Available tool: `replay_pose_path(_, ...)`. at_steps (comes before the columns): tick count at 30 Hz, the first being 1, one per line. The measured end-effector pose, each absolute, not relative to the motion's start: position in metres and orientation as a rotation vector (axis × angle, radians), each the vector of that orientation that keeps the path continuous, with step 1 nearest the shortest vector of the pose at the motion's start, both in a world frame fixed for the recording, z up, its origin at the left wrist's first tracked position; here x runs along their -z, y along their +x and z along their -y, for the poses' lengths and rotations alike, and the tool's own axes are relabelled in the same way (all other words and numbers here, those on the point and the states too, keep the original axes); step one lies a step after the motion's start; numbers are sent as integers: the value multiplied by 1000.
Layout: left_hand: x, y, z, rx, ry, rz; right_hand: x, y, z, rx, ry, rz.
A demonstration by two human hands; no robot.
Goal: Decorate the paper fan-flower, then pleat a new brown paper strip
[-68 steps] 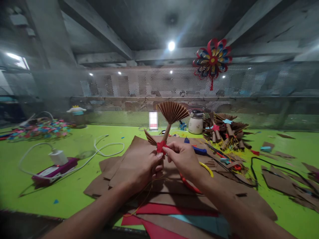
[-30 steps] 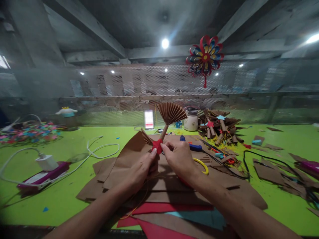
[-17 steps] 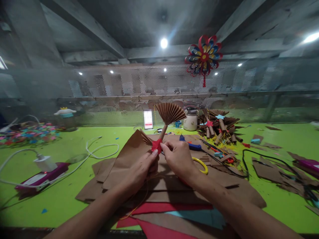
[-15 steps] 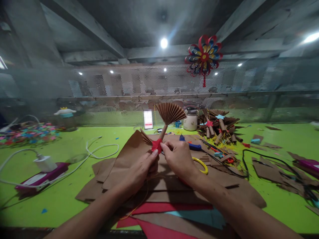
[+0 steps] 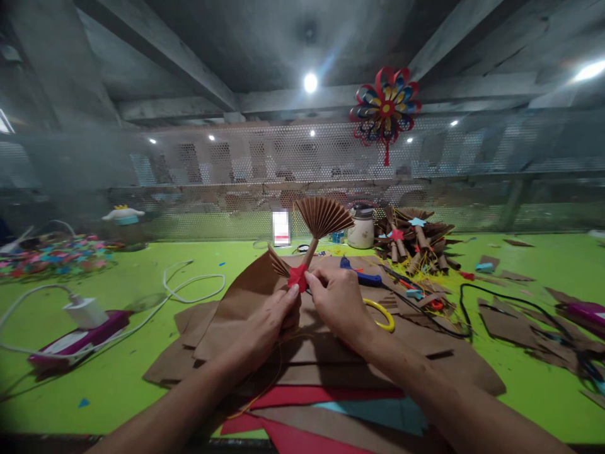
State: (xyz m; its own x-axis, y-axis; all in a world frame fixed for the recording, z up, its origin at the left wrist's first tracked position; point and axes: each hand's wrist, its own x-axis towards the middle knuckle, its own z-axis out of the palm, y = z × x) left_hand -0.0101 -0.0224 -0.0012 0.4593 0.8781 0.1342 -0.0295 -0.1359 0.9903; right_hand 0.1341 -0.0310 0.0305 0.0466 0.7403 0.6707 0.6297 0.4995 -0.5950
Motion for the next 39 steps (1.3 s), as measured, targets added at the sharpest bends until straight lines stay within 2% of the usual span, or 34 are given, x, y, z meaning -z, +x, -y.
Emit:
replay_pose_path(11,1,-8,22,-974,1452,-774,-27,135,26,-160,-1224,1677)
replay_pose_path(16,7,-10,16,-985,1387,-710,-32,138,28,-40,-1260,1726)
replay_pose_path(25,10,-10,14,-1048,1287,-611,-22,131,40,41,-1006,1882)
replay_pose_path(39,7,-9,13,-1083,1132,-555,-4,128,35,162,-959,1981)
